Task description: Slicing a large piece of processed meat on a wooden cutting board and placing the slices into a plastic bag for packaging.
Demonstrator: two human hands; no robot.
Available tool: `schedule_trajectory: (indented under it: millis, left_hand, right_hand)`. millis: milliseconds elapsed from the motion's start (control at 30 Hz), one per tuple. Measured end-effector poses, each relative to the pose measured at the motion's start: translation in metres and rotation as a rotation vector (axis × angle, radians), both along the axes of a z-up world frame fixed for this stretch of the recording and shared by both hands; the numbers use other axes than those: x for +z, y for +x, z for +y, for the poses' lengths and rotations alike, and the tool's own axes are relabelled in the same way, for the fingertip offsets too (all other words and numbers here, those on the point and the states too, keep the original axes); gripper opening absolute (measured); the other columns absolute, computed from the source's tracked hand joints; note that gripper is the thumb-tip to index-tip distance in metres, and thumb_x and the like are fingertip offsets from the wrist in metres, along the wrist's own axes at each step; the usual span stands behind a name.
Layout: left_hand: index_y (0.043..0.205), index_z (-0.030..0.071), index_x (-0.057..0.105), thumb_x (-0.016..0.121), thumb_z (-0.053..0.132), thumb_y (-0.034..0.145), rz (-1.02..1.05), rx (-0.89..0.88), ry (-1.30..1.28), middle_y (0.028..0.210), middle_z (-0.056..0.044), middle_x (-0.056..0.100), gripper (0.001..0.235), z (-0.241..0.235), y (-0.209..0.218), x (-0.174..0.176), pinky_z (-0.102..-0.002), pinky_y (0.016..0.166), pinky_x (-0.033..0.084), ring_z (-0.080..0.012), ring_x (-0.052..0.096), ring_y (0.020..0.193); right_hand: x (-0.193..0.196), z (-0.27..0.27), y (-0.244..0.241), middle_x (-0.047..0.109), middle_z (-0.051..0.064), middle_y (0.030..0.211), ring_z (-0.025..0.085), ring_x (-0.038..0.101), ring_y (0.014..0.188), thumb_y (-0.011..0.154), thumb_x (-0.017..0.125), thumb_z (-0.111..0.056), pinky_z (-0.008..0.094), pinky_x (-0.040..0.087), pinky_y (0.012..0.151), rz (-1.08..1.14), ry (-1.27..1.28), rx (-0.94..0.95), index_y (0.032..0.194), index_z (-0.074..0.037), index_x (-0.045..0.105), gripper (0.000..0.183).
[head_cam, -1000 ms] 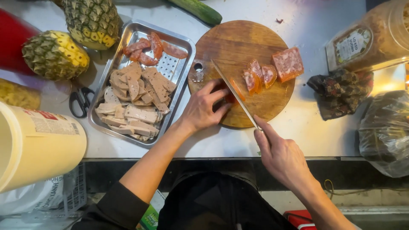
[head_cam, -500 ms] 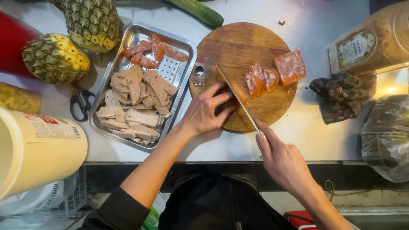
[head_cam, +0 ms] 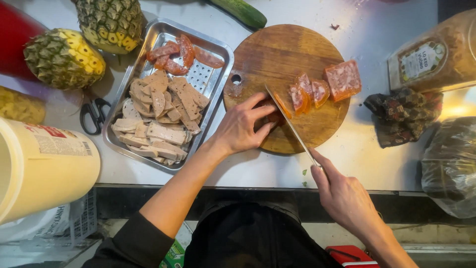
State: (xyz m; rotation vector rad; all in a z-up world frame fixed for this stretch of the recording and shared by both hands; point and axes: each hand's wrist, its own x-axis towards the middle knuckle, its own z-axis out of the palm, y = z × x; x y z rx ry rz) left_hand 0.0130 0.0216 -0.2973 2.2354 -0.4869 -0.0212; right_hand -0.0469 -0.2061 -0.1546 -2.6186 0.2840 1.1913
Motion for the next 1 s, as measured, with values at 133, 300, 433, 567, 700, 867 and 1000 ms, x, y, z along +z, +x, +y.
schedule_trajectory:
  millis: [133,300,433,567,700,867,1000]
  left_hand:
    - [0.129,0.006,0.067,0.073,0.019,0.088,-0.058,0.009,-0.013,0.141,-0.03,0.057,0.043,-0.002,-0.004,0.007,-0.05,0.092,0.062,-0.0437,0.068,0.115]
    - [0.122,0.008,0.072,0.075,0.013,0.087,-0.043,0.034,-0.175,0.135,-0.026,0.059,0.036,-0.005,-0.006,0.008,-0.052,0.105,0.052,-0.0474,0.059,0.127]
    - [0.126,0.011,0.071,0.077,0.015,0.085,-0.103,0.019,-0.177,0.138,-0.022,0.057,0.042,-0.004,-0.008,-0.006,-0.05,0.107,0.051,-0.0431,0.058,0.13]
    - [0.132,0.003,0.063,0.077,0.012,0.088,-0.087,-0.054,-0.137,0.144,-0.025,0.054,0.047,0.004,-0.015,0.004,-0.05,0.113,0.051,-0.0407,0.058,0.133]
    - [0.13,0.004,0.062,0.084,0.024,0.083,-0.195,0.146,-0.117,0.134,-0.02,0.059,0.056,0.0,-0.017,-0.001,-0.049,0.105,0.057,-0.0343,0.061,0.123]
    - [0.126,0.007,0.068,0.081,0.02,0.086,-0.179,0.121,-0.078,0.134,-0.019,0.064,0.044,-0.003,-0.019,-0.004,-0.053,0.108,0.049,-0.0362,0.06,0.125]
    - [0.13,0.008,0.066,0.078,0.026,0.089,-0.208,0.104,-0.065,0.132,-0.018,0.064,0.047,0.0,-0.018,-0.006,-0.052,0.107,0.049,-0.0363,0.059,0.124]
  right_hand:
    - [-0.042,0.002,0.027,0.073,0.029,0.101,0.056,0.065,0.095,0.103,0.036,-0.045,0.057,0.049,0.083,-0.212,0.138,0.145,0.153,-0.033,0.042,0.052]
    - [-0.015,0.002,0.022,0.075,0.018,0.08,0.038,0.074,0.094,0.104,0.027,-0.051,0.056,0.053,0.098,-0.176,0.261,-0.153,0.153,-0.037,0.05,0.055]
    - [-0.017,-0.005,0.002,0.075,0.032,0.109,0.052,0.064,0.116,0.104,0.036,-0.044,0.062,0.048,0.105,-0.167,0.237,-0.052,0.152,-0.039,0.051,0.051]
    - [-0.007,0.005,-0.012,0.074,0.016,0.094,0.037,0.07,0.101,0.101,0.034,-0.045,0.038,0.048,0.094,-0.086,0.232,-0.124,0.157,-0.039,0.043,0.057]
    - [-0.01,0.0,-0.017,0.07,0.011,0.134,0.031,0.061,0.132,0.098,0.032,-0.051,0.038,0.044,0.108,-0.061,0.222,-0.206,0.157,-0.041,0.042,0.06]
    - [0.0,0.012,-0.019,0.075,0.018,0.085,0.039,0.07,0.091,0.101,0.03,-0.049,0.039,0.047,0.089,-0.05,0.177,-0.174,0.158,-0.043,0.041,0.059]
    - [-0.008,0.014,-0.025,0.077,0.022,0.094,0.048,0.067,0.096,0.099,0.032,-0.052,0.048,0.049,0.085,-0.128,0.111,-0.095,0.155,-0.047,0.041,0.057]
